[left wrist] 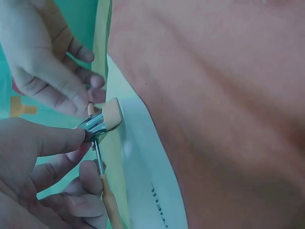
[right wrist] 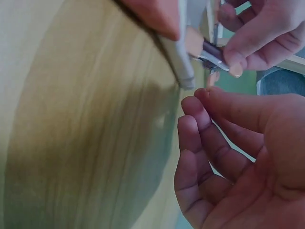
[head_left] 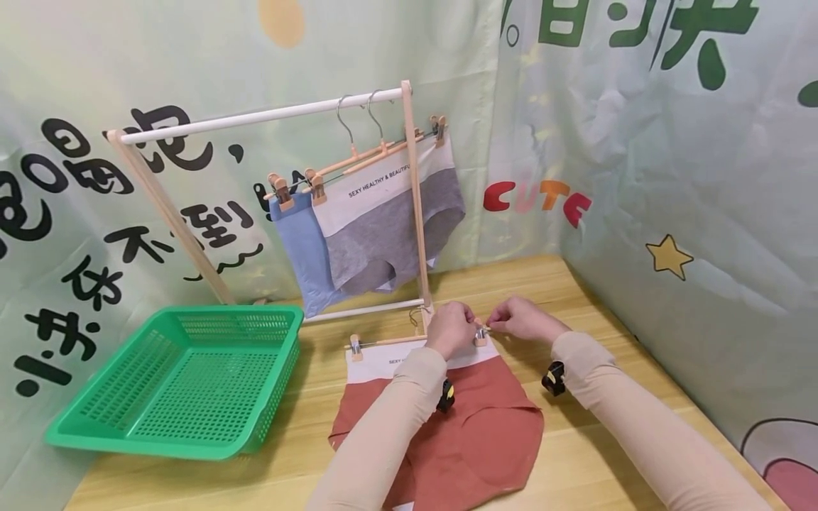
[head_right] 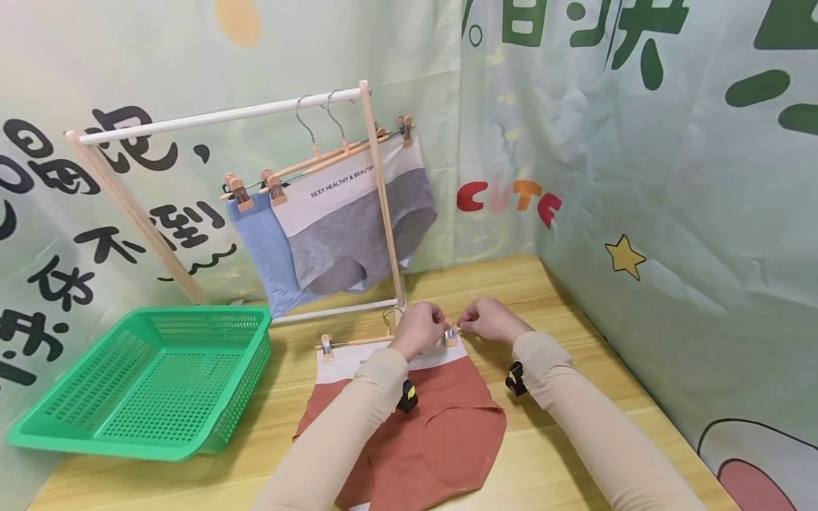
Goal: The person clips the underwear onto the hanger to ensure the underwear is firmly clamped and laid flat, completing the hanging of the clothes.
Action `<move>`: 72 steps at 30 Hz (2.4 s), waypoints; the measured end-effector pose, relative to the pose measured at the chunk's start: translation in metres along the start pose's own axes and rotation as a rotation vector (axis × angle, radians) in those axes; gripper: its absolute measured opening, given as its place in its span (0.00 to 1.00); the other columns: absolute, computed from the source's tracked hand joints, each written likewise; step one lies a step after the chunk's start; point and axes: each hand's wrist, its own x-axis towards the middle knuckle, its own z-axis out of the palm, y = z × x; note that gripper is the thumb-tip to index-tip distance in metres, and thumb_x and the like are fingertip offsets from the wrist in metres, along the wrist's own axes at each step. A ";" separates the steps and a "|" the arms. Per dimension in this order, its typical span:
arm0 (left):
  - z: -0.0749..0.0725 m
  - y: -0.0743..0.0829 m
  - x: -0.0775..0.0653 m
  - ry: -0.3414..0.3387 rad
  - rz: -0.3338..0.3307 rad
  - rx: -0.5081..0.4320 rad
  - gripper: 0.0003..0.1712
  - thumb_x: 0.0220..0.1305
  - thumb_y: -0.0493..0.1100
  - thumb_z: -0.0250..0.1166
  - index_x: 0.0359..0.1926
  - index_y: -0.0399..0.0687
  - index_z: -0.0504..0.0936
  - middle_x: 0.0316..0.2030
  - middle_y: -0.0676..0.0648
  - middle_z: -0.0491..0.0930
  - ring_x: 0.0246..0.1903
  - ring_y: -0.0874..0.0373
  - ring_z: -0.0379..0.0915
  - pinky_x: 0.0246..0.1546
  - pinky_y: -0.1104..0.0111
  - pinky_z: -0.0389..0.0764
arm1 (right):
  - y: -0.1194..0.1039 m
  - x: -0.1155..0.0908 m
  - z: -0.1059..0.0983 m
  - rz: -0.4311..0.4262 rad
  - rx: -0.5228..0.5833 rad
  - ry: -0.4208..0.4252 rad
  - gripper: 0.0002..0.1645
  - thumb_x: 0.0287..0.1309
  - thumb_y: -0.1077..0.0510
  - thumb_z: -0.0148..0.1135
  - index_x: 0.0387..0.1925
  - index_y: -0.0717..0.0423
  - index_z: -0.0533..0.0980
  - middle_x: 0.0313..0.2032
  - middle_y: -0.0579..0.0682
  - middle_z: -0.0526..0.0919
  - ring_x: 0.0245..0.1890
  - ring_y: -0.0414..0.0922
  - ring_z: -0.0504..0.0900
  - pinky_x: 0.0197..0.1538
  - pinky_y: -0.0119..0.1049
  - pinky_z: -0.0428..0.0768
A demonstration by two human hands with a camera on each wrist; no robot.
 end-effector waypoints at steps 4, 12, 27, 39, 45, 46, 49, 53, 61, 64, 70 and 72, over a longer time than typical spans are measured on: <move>-0.006 -0.004 0.003 -0.009 -0.004 -0.009 0.15 0.72 0.47 0.71 0.27 0.52 0.81 0.26 0.54 0.79 0.25 0.60 0.72 0.28 0.68 0.70 | 0.003 0.001 0.003 -0.011 -0.029 -0.004 0.07 0.68 0.66 0.67 0.41 0.64 0.88 0.38 0.56 0.93 0.35 0.40 0.84 0.43 0.37 0.81; -0.021 -0.010 0.009 -0.056 -0.026 -0.177 0.12 0.73 0.43 0.69 0.30 0.46 0.81 0.19 0.50 0.84 0.19 0.61 0.78 0.24 0.71 0.70 | -0.005 0.009 0.013 0.042 0.000 -0.001 0.10 0.66 0.54 0.74 0.34 0.58 0.89 0.24 0.47 0.86 0.23 0.37 0.74 0.32 0.33 0.74; -0.019 -0.019 0.025 -0.094 -0.165 -0.562 0.09 0.73 0.35 0.67 0.50 0.34 0.81 0.28 0.45 0.87 0.17 0.64 0.79 0.23 0.71 0.82 | -0.008 0.016 0.028 0.190 0.271 0.064 0.08 0.61 0.63 0.70 0.39 0.65 0.82 0.31 0.53 0.88 0.30 0.42 0.86 0.36 0.33 0.81; -0.025 -0.018 0.022 -0.130 -0.201 -0.663 0.13 0.79 0.40 0.63 0.52 0.34 0.87 0.25 0.47 0.83 0.19 0.64 0.76 0.28 0.69 0.80 | -0.009 0.010 0.027 0.178 0.303 0.047 0.15 0.68 0.55 0.71 0.43 0.66 0.88 0.29 0.49 0.89 0.28 0.41 0.83 0.31 0.35 0.77; -0.027 -0.019 0.025 -0.142 -0.231 -0.723 0.12 0.80 0.38 0.61 0.53 0.33 0.86 0.25 0.48 0.83 0.19 0.66 0.76 0.26 0.72 0.71 | -0.006 0.009 0.026 0.140 0.299 0.046 0.13 0.71 0.55 0.69 0.43 0.64 0.87 0.31 0.51 0.88 0.29 0.42 0.81 0.34 0.35 0.80; -0.027 -0.020 0.026 -0.143 -0.232 -0.736 0.12 0.80 0.38 0.61 0.53 0.33 0.86 0.25 0.48 0.83 0.19 0.66 0.76 0.26 0.73 0.71 | -0.006 0.009 0.026 0.132 0.293 0.047 0.14 0.72 0.55 0.69 0.43 0.64 0.87 0.31 0.52 0.88 0.30 0.42 0.81 0.34 0.36 0.81; -0.028 -0.022 0.027 -0.142 -0.237 -0.751 0.12 0.80 0.38 0.60 0.52 0.33 0.85 0.24 0.48 0.82 0.19 0.66 0.75 0.25 0.74 0.71 | -0.006 0.007 0.025 0.109 0.284 0.043 0.14 0.73 0.54 0.68 0.44 0.63 0.87 0.32 0.53 0.88 0.31 0.44 0.83 0.36 0.37 0.83; -0.027 -0.024 0.029 -0.125 -0.251 -0.756 0.11 0.80 0.38 0.60 0.52 0.34 0.85 0.25 0.47 0.82 0.18 0.67 0.73 0.25 0.74 0.71 | -0.009 0.006 0.024 0.094 0.280 0.040 0.14 0.73 0.54 0.68 0.44 0.63 0.86 0.33 0.54 0.89 0.33 0.45 0.84 0.37 0.39 0.84; -0.026 -0.025 0.031 -0.110 -0.283 -0.800 0.10 0.79 0.38 0.62 0.49 0.35 0.86 0.22 0.51 0.80 0.17 0.68 0.71 0.26 0.74 0.71 | -0.009 0.006 0.023 0.063 0.283 0.045 0.13 0.74 0.55 0.66 0.41 0.63 0.87 0.31 0.56 0.89 0.30 0.44 0.82 0.35 0.38 0.82; -0.027 -0.026 0.031 -0.113 -0.287 -0.814 0.10 0.79 0.38 0.62 0.49 0.35 0.86 0.22 0.51 0.80 0.17 0.68 0.71 0.25 0.75 0.70 | -0.008 0.006 0.022 0.050 0.273 0.048 0.13 0.74 0.54 0.66 0.41 0.62 0.87 0.32 0.56 0.89 0.30 0.44 0.83 0.35 0.37 0.82; -0.026 -0.025 0.031 -0.116 -0.296 -0.814 0.09 0.79 0.37 0.62 0.50 0.36 0.86 0.24 0.50 0.81 0.18 0.69 0.71 0.24 0.76 0.71 | -0.008 0.006 0.020 0.056 0.255 0.061 0.14 0.75 0.53 0.66 0.42 0.61 0.87 0.33 0.55 0.89 0.32 0.46 0.85 0.37 0.39 0.83; -0.026 -0.024 0.031 -0.116 -0.295 -0.812 0.09 0.79 0.37 0.62 0.50 0.36 0.86 0.24 0.50 0.81 0.18 0.68 0.72 0.23 0.76 0.71 | -0.008 0.005 0.019 0.061 0.250 0.065 0.14 0.75 0.53 0.66 0.42 0.61 0.87 0.33 0.54 0.89 0.33 0.46 0.85 0.39 0.39 0.83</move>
